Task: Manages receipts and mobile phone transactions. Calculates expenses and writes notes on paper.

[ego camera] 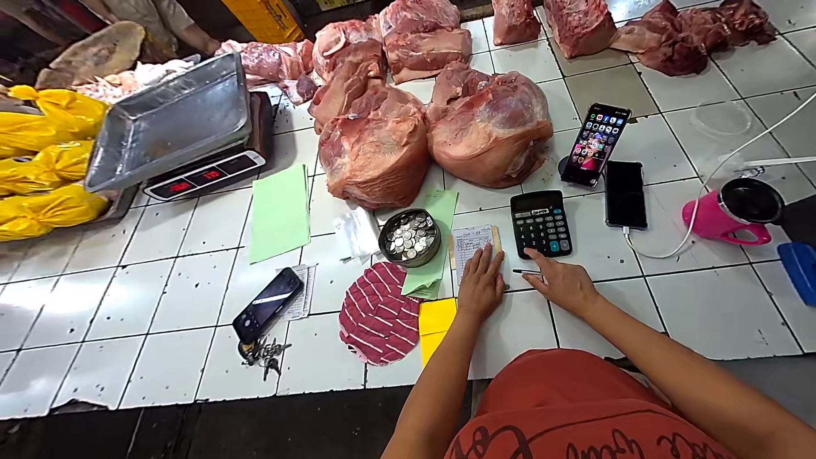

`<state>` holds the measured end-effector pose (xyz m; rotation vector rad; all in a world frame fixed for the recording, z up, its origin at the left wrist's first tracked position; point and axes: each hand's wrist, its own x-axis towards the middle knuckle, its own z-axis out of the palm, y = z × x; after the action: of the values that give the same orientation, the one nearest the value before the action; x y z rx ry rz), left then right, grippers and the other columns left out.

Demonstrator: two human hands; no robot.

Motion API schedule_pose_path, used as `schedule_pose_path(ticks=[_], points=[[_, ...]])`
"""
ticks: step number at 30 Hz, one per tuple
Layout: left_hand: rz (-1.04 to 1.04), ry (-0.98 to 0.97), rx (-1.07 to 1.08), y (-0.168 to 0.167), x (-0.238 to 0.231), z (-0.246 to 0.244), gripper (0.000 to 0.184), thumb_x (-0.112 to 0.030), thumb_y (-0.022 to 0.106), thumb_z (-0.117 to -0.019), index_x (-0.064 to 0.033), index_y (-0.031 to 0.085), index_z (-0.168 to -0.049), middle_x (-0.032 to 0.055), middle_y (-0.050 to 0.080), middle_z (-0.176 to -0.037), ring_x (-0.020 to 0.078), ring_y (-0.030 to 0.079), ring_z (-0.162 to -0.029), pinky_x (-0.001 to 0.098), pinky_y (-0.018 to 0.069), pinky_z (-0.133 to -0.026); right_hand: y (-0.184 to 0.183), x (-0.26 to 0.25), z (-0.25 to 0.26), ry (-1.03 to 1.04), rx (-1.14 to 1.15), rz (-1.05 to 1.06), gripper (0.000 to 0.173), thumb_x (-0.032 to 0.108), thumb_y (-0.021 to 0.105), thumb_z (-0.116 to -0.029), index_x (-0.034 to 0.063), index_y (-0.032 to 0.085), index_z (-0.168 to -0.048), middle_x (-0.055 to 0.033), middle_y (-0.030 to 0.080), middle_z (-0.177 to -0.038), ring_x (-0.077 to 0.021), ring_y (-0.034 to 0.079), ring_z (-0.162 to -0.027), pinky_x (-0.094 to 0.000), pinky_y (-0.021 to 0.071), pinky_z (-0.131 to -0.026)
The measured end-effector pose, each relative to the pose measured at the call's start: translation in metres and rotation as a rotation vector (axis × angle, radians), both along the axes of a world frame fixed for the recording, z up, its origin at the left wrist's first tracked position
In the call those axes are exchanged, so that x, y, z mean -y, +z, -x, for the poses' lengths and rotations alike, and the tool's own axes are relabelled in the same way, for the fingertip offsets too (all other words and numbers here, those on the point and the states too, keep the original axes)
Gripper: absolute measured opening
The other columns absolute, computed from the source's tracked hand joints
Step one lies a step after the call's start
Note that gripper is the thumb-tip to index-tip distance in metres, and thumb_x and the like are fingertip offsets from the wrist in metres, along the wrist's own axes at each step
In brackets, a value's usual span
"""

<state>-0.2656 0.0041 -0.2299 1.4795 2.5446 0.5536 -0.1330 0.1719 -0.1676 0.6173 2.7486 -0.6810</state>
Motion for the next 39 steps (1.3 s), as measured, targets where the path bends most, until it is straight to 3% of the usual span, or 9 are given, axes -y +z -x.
schedule_pose_path(ticks=[5, 10, 19, 24, 28, 30, 32, 34, 39], points=[[0.013, 0.009, 0.012, 0.000, 0.002, -0.001, 0.051, -0.022, 0.038, -0.1017, -0.0151, 0.054, -0.149, 0.0167, 0.046, -0.158, 0.0386, 0.042, -0.146, 0.0507, 0.0297, -0.120, -0.016, -0.018, -0.022, -0.084, -0.136, -0.081, 0.066, 0.036, 0.056, -0.1033, 0.0059, 0.037, -0.158, -0.0228, 0.074, -0.106, -0.0436, 0.073, -0.080, -0.0579, 0.0554, -0.071], [-0.015, 0.012, -0.013, 0.000, 0.001, 0.000, 0.050, -0.022, 0.039, -0.1011, -0.0150, 0.057, -0.147, 0.0161, 0.048, -0.156, 0.0378, 0.045, -0.145, 0.0512, 0.0319, -0.119, -0.050, -0.025, -0.036, -0.029, -0.413, -0.228, 0.057, 0.029, 0.058, -0.1012, -0.0030, 0.050, -0.148, -0.0210, 0.075, -0.094, -0.0382, 0.070, -0.060, -0.0509, 0.0554, -0.053], [-0.008, 0.021, 0.004, 0.002, 0.000, 0.001, 0.050, -0.022, 0.040, -0.1007, -0.0154, 0.057, -0.147, 0.0146, 0.048, -0.157, 0.0366, 0.045, -0.145, 0.0494, 0.0318, -0.119, -0.058, -0.027, -0.034, 0.000, -0.501, -0.286, 0.054, 0.027, 0.055, -0.1004, -0.0032, 0.053, -0.145, -0.0205, 0.074, -0.086, -0.0378, 0.068, -0.055, -0.0492, 0.0533, -0.048], [-0.003, 0.012, -0.001, 0.001, 0.000, 0.001, 0.050, -0.022, 0.040, -0.1003, -0.0158, 0.057, -0.147, 0.0147, 0.048, -0.157, 0.0368, 0.045, -0.144, 0.0498, 0.0325, -0.119, -0.058, -0.026, -0.035, 0.000, -0.506, -0.284, 0.052, 0.025, 0.056, -0.1002, -0.0049, 0.055, -0.143, -0.0210, 0.074, -0.090, -0.0378, 0.069, -0.058, -0.0489, 0.0546, -0.051], [-0.075, -0.007, -0.026, -0.001, 0.001, 0.001, 0.046, -0.018, 0.045, -0.0985, -0.0098, 0.063, -0.141, 0.0172, 0.054, -0.150, 0.0405, 0.051, -0.139, 0.0535, 0.0354, -0.117, -0.058, -0.027, -0.034, -0.004, -0.515, -0.290, 0.052, 0.025, 0.055, -0.1003, -0.0061, 0.055, -0.142, -0.0211, 0.074, -0.088, -0.0377, 0.069, -0.058, -0.0490, 0.0545, -0.051], [-0.119, -0.012, -0.041, -0.002, 0.002, 0.000, 0.044, -0.016, 0.047, -0.0968, -0.0071, 0.066, -0.136, 0.0178, 0.059, -0.146, 0.0419, 0.054, -0.136, 0.0550, 0.0373, -0.115, -0.058, -0.027, -0.034, -0.013, -0.506, -0.268, 0.044, 0.023, 0.054, -0.1010, -0.0059, 0.062, -0.134, -0.0226, 0.074, -0.092, -0.0396, 0.071, -0.062, -0.0508, 0.0552, -0.053], [-0.123, -0.010, -0.035, -0.003, 0.002, -0.001, 0.044, -0.015, 0.048, -0.0964, -0.0070, 0.066, -0.136, 0.0177, 0.059, -0.145, 0.0418, 0.053, -0.136, 0.0552, 0.0367, -0.115, -0.061, -0.028, -0.037, -0.004, -0.521, -0.256, 0.035, 0.023, 0.054, -0.1007, -0.0053, 0.068, -0.115, -0.0221, 0.073, -0.091, -0.0389, 0.072, -0.065, -0.0507, 0.0559, -0.054], [-0.114, -0.005, -0.032, -0.004, 0.002, -0.002, 0.044, -0.015, 0.047, -0.0973, -0.0081, 0.066, -0.137, 0.0181, 0.058, -0.146, 0.0411, 0.053, -0.137, 0.0544, 0.0363, -0.116, -0.065, -0.030, -0.041, 0.031, -0.554, -0.262, 0.032, 0.023, 0.053, -0.1001, -0.0038, 0.069, -0.105, -0.0203, 0.073, -0.090, -0.0371, 0.072, -0.066, -0.0489, 0.0564, -0.054], [-0.078, 0.003, -0.020, -0.003, 0.002, -0.001, 0.047, -0.015, 0.044, -0.0977, -0.0110, 0.063, -0.141, 0.0178, 0.055, -0.150, 0.0395, 0.051, -0.139, 0.0524, 0.0345, -0.118, -0.068, -0.033, -0.043, 0.098, -0.553, -0.278, 0.036, 0.026, 0.049, -0.1020, -0.0009, 0.072, -0.109, -0.0192, 0.073, -0.090, -0.0361, 0.072, -0.067, -0.0468, 0.0563, -0.054]])
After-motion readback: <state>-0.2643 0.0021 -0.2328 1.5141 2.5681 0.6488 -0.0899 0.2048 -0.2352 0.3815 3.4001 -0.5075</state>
